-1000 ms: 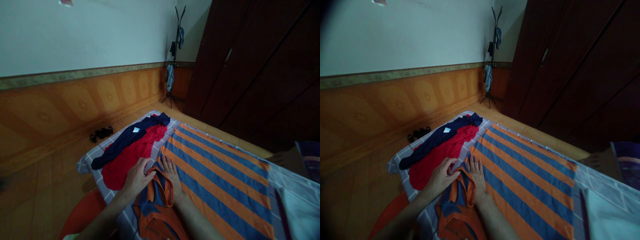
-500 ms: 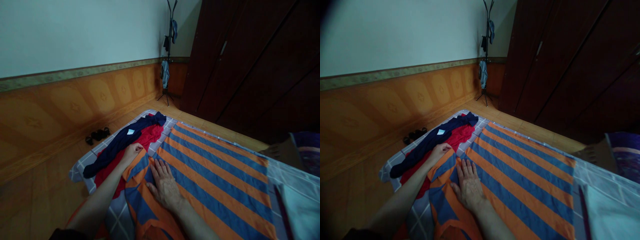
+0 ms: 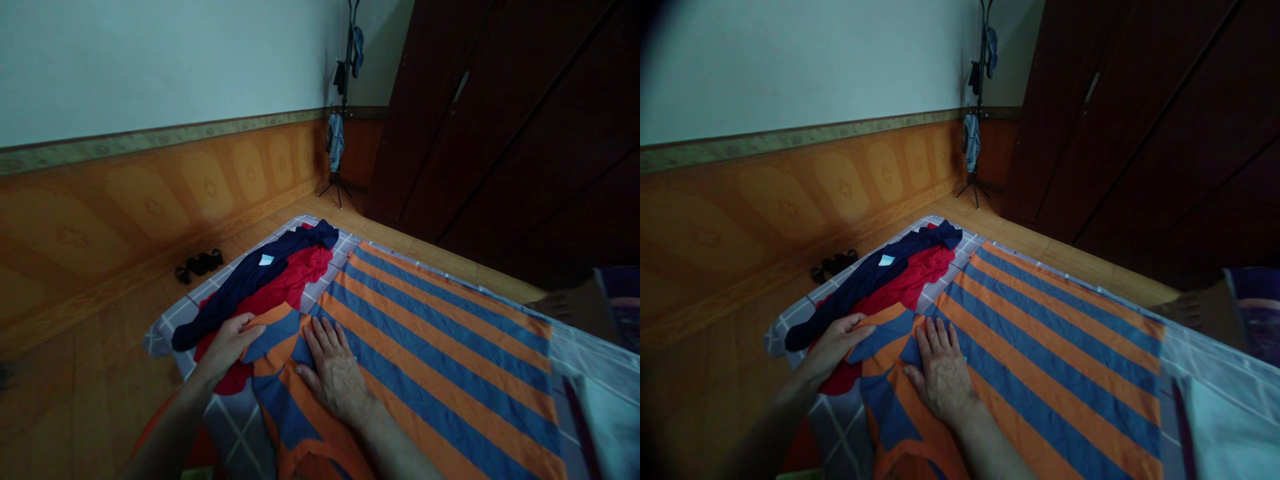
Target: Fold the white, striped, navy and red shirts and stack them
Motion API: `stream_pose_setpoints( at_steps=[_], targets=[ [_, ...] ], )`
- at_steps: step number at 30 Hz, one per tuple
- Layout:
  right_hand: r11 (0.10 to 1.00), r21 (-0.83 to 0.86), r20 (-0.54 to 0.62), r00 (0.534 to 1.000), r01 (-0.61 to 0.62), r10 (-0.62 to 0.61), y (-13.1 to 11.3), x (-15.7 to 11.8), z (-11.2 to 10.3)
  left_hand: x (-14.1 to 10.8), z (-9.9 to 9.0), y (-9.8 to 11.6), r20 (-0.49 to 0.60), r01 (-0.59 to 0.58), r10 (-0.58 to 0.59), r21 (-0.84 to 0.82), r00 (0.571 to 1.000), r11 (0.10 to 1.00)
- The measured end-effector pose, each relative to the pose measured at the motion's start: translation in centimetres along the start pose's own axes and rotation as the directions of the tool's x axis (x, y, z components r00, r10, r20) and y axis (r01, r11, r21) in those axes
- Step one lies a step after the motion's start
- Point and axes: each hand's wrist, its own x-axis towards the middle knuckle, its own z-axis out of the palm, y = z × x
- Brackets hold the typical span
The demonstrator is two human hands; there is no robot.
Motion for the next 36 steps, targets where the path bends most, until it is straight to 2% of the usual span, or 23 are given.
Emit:
stream_pose_setpoints(
  at_steps=[3, 6, 10, 12, 15, 17, 19, 21, 23, 25, 28, 30, 33, 36],
  targets=[
    [1.000, -0.008, 0.013, 1.000, -0.014, 0.014, 0.1, 0.1, 0.0, 0.1, -0.5, 0.3, -0.036, 0.001, -0.006, -0.149, 0.999, 0.989],
    [1.000, -0.019, 0.020, 1.000, -0.017, 0.017, 0.1, 0.1, 0.2, 0.2, -0.7, 0.0, -0.036, -0.004, -0.002, -0.163, 0.999, 0.987],
    [0.999, -0.050, 0.018, 1.000, -0.016, 0.017, 0.1, 0.1, 0.4, -0.3, -0.9, -0.6, -0.079, -0.069, 0.066, -0.029, 0.995, 0.997],
    [0.997, -0.078, -0.004, 1.000, -0.008, 0.008, 0.0, 0.0, 0.6, -0.9, -1.0, -0.8, -0.034, -0.065, 0.066, 0.032, 0.997, 0.997],
    [0.992, -0.127, -0.051, 0.999, 0.009, -0.016, 0.1, -0.1, 0.8, -1.9, -1.4, -0.8, 0.033, -0.064, 0.065, -0.026, 0.997, 0.998],
    [0.989, -0.147, -0.048, 0.999, 0.012, -0.019, 0.1, -0.1, 1.0, -2.2, -1.8, -0.9, -0.013, -0.102, 0.102, 0.001, 0.995, 0.995],
    [0.988, -0.154, -0.035, 0.999, 0.009, -0.014, 0.1, -0.1, 1.0, -2.1, -2.1, -1.1, -0.063, -0.132, 0.142, 0.137, 0.988, 0.982],
    [0.988, -0.153, -0.051, 0.998, 0.012, -0.020, 0.1, -0.2, 0.9, -1.7, -2.3, -1.3, -0.054, -0.132, 0.147, 0.219, 0.988, 0.967],
    [0.988, -0.149, -0.086, 0.996, 0.026, -0.039, 0.0, -0.2, 0.8, -1.3, -2.3, -1.5, -0.052, -0.143, 0.155, 0.179, 0.987, 0.973],
    [0.989, -0.144, -0.092, 0.994, 0.039, -0.053, -0.2, -0.3, 0.7, -1.0, -2.1, -1.5, -0.108, -0.188, 0.203, 0.128, 0.973, 0.974],
    [0.991, -0.132, -0.031, 0.999, 0.037, -0.042, -0.4, -0.4, 0.4, -0.9, -1.8, -1.3, -0.119, -0.229, 0.254, 0.193, 0.960, 0.954],
    [0.992, -0.123, 0.003, 1.000, 0.030, -0.029, -0.5, -0.3, 0.3, -0.8, -1.6, -1.1, -0.118, -0.245, 0.292, 0.305, 0.949, 0.920],
    [0.994, -0.109, 0.019, 1.000, 0.022, -0.020, -0.6, -0.2, 0.1, -0.2, -1.0, -0.4, -0.124, -0.325, 0.441, 0.508, 0.889, 0.798],
    [0.995, -0.097, 0.038, 0.999, 0.014, -0.011, -0.7, -0.2, 0.0, 1.0, 0.6, 0.9, 0.023, -0.431, 0.542, 0.635, 0.840, 0.641]
  ],
)
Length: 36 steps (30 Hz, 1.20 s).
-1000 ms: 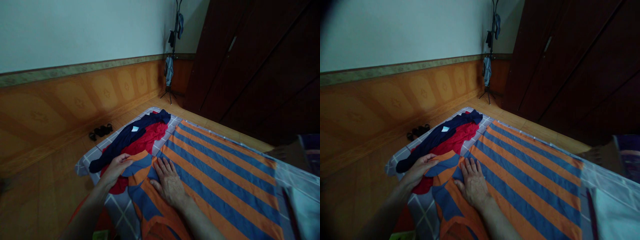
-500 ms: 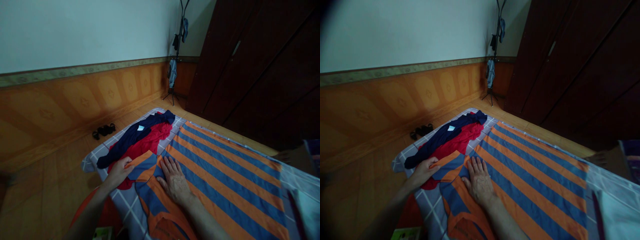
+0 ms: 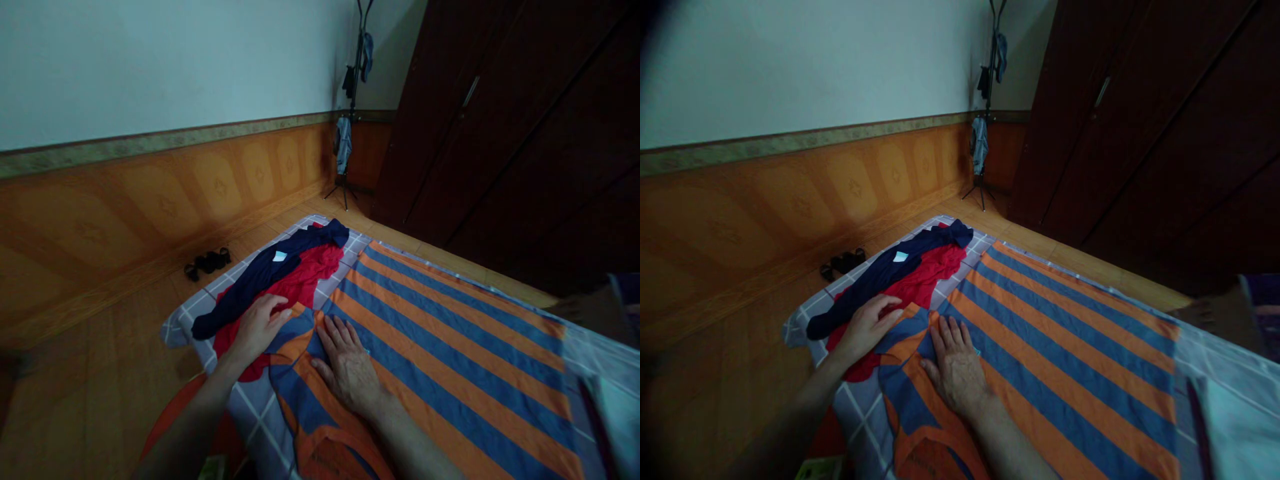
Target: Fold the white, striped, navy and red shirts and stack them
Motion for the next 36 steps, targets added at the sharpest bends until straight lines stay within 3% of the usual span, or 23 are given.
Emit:
stream_pose_setpoints(
  at_steps=[5, 8, 11, 21, 27, 32, 36],
  targets=[
    [1.000, 0.014, -0.002, 1.000, 0.001, -0.001, 0.1, -0.1, 0.2, 3.2, 2.6, 2.5, 0.190, -0.248, 0.216, 0.160, 0.958, 0.956],
    [1.000, 0.016, -0.003, 1.000, -0.004, 0.004, 0.2, -0.1, 0.2, 4.0, 3.9, 2.7, 0.301, -0.302, 0.219, 0.264, 0.928, 0.916],
    [1.000, 0.022, 0.012, 1.000, -0.011, 0.011, 0.2, -0.2, 0.2, 4.0, 4.3, 2.3, 0.342, -0.291, 0.179, 0.311, 0.922, 0.905],
    [0.997, 0.064, -0.013, 0.999, -0.035, 0.036, 0.3, -0.1, 0.4, 3.4, 3.3, 1.8, 0.180, -0.010, -0.067, 0.396, 0.981, 0.918],
    [0.998, 0.062, -0.027, 0.999, -0.027, 0.029, 0.2, -0.2, 0.2, 1.3, 0.0, 0.1, 0.195, 0.085, -0.147, 0.296, 0.970, 0.951],
    [0.999, 0.037, -0.032, 0.999, -0.023, 0.024, 0.1, 0.0, 0.1, -1.9, -2.0, -1.4, 0.312, 0.219, -0.255, 0.146, 0.915, 0.965],
    [0.999, 0.034, -0.058, 0.998, 0.015, -0.013, 0.2, 0.0, 0.2, -3.1, -2.1, -1.1, 0.308, 0.395, -0.323, -0.213, 0.895, 0.894]
  ],
)
